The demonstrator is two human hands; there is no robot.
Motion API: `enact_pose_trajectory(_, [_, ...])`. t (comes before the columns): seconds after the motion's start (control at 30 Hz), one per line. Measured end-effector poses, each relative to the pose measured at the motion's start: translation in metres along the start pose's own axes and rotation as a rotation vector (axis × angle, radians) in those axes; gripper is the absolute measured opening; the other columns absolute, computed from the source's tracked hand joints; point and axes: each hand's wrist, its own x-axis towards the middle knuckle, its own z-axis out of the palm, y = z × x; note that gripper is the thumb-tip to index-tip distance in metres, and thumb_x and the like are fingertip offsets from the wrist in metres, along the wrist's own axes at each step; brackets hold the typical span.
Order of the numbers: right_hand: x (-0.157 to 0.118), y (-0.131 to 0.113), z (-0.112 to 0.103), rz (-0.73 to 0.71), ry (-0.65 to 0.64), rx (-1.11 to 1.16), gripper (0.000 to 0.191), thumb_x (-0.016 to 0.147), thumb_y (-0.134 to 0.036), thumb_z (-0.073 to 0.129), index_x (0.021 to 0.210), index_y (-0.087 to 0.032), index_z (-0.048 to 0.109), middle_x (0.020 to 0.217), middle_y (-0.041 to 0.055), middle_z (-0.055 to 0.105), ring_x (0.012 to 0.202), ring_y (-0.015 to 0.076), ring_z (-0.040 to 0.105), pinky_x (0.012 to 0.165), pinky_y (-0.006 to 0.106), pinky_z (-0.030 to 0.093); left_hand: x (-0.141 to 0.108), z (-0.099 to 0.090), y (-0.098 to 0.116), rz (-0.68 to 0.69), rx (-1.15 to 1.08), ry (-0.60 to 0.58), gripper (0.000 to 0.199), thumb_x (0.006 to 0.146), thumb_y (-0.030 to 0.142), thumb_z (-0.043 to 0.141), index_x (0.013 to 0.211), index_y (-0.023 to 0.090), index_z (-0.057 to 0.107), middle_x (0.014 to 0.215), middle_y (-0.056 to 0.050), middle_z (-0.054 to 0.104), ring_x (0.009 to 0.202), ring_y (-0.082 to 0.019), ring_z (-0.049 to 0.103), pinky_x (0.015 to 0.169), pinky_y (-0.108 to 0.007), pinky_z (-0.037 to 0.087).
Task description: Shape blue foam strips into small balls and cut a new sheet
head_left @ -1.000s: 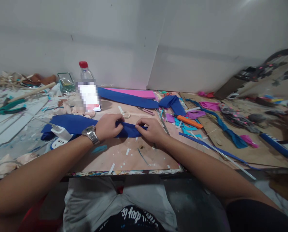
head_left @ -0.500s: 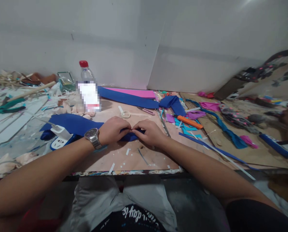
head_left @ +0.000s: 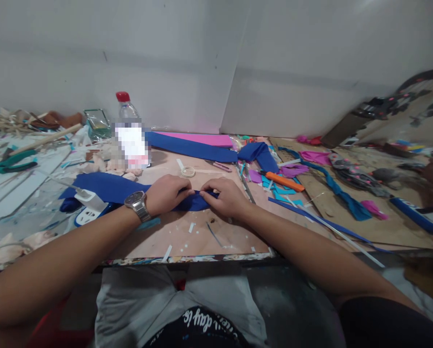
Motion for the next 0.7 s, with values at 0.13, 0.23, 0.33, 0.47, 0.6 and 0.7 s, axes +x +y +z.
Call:
enact_pose_trajectory(0.13, [0.000, 0.001, 0.001, 0.016, 0.013, 0.004, 0.011, 0.091, -0.023, 0.065, 0.090, -0.020, 0.076, 0.088, 0.0032, 0.079, 0.080, 0.0184, 0.069, 0.078, 0.030, 0.046, -0.001, 0.001, -0.002, -0.072, 0.017, -0.005, 0.036, 0.102, 0.050, 0.051, 0.095, 0.022, 0.072, 0.084, -0.007, 0.075, 0.081, -0.024, 0.067, 0.069, -0.032, 0.040])
enact_pose_trajectory(0.23, [0.000, 0.001, -0.001, 0.003, 0.013, 0.014, 0.012, 0.091, -0.023, 0.065, 0.092, -0.020, 0.077, 0.090, 0.0041, 0.079, 0.081, 0.0189, 0.070, 0.078, 0.030, 0.048, -0.002, 0.002, -0.001, -0.098, 0.021, -0.004, 0.036, 0.101, 0.051, 0.051, 0.096, 0.023, 0.073, 0.083, -0.006, 0.076, 0.080, -0.024, 0.067, 0.067, -0.032, 0.038])
enact_pose_trajectory(0.33, [0.001, 0.000, -0.002, -0.011, -0.004, 0.029, 0.013, 0.091, -0.023, 0.066, 0.097, -0.020, 0.078, 0.094, 0.0049, 0.080, 0.084, 0.0195, 0.072, 0.082, 0.031, 0.050, -0.003, 0.002, 0.001, -0.084, 0.011, 0.004, 0.035, 0.101, 0.050, 0.051, 0.096, 0.023, 0.073, 0.085, -0.006, 0.077, 0.080, -0.024, 0.069, 0.068, -0.031, 0.040])
enact_pose_trajectory(0.47, [0.001, -0.002, -0.002, -0.033, -0.024, 0.042, 0.013, 0.091, -0.022, 0.066, 0.094, -0.021, 0.079, 0.091, 0.0050, 0.081, 0.083, 0.0196, 0.073, 0.083, 0.031, 0.052, -0.003, 0.001, 0.003, -0.039, -0.010, -0.023, 0.036, 0.101, 0.050, 0.051, 0.101, 0.024, 0.074, 0.091, -0.006, 0.079, 0.083, -0.023, 0.071, 0.071, -0.031, 0.043])
enact_pose_trajectory(0.6, [0.000, -0.002, -0.001, -0.054, -0.015, 0.070, 0.014, 0.090, -0.021, 0.066, 0.097, -0.021, 0.079, 0.093, 0.0046, 0.081, 0.084, 0.0194, 0.074, 0.083, 0.031, 0.053, -0.004, 0.000, 0.007, 0.008, -0.052, -0.089, 0.033, 0.101, 0.044, 0.051, 0.103, 0.023, 0.077, 0.091, -0.006, 0.080, 0.082, -0.022, 0.072, 0.073, -0.031, 0.044])
enact_pose_trajectory(0.7, [0.000, -0.001, 0.000, -0.085, 0.020, 0.093, 0.015, 0.091, -0.021, 0.064, 0.097, -0.022, 0.079, 0.093, 0.0042, 0.081, 0.086, 0.0193, 0.074, 0.084, 0.031, 0.053, -0.005, -0.002, 0.010, -0.005, -0.098, -0.083, 0.030, 0.101, 0.036, 0.050, 0.105, 0.023, 0.077, 0.092, -0.005, 0.080, 0.081, -0.021, 0.072, 0.073, -0.031, 0.044])
